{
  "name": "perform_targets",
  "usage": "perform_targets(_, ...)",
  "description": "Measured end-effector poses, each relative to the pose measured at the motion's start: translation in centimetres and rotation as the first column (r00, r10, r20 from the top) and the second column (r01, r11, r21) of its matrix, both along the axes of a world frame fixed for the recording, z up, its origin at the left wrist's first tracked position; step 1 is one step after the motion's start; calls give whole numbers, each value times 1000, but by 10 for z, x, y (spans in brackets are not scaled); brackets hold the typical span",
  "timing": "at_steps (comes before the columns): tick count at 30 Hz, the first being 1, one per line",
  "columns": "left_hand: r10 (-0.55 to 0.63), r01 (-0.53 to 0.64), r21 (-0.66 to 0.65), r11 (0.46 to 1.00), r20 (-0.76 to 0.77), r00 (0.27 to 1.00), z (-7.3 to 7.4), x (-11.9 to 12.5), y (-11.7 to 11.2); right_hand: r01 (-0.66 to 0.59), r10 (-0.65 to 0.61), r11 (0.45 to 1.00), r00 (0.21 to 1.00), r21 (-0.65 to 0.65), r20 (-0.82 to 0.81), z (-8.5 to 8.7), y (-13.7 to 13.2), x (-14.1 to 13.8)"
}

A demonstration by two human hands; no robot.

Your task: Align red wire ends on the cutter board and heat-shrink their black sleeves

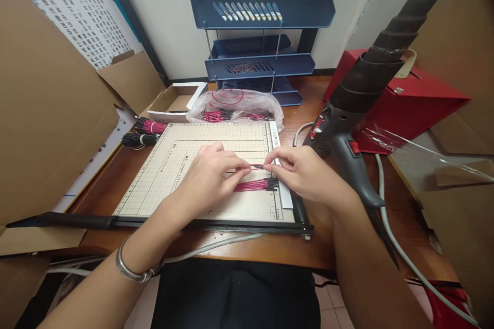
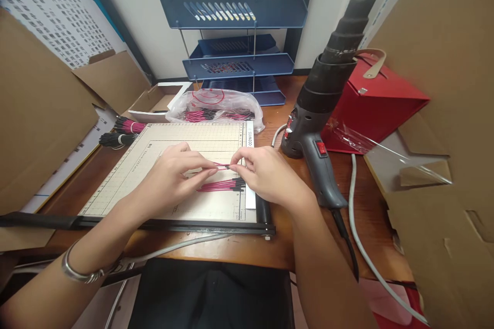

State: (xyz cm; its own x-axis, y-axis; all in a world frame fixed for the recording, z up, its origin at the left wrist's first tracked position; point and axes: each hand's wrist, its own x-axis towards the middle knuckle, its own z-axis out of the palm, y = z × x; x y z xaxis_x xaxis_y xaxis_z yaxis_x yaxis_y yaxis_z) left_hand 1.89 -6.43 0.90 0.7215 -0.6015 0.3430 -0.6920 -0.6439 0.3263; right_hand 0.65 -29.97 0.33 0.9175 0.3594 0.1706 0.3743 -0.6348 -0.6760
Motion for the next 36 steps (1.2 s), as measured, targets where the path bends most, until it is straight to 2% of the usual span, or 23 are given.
perform_targets(8, 21, -20, -59, 998, 20, 1000, -4, -3, 0, 10, -10, 1000, 1000, 16, 20, 1, 3, 1)
perform_targets(11, 11, -8, -71, 997, 33, 999, -4, -4, 1, -16, 9, 997, 997, 82, 76, 0, 3, 0)
perform_targets(15, 9, -4, -91, 996, 51, 999, -4, -5, 1, -8, 7, 990, 1000, 139, 7, -3, 3, -1)
perform_targets(24, 30, -20, -148, 989, 67, 997, -5, -7, -2, -35, 9, 987, 987, 158, 161, -5, 6, 1)
perform_targets(36, 11, -6, -175, 985, 26, 1000, -7, -9, -1, -37, 8, 988, 983, 151, 185, -2, 11, -1)
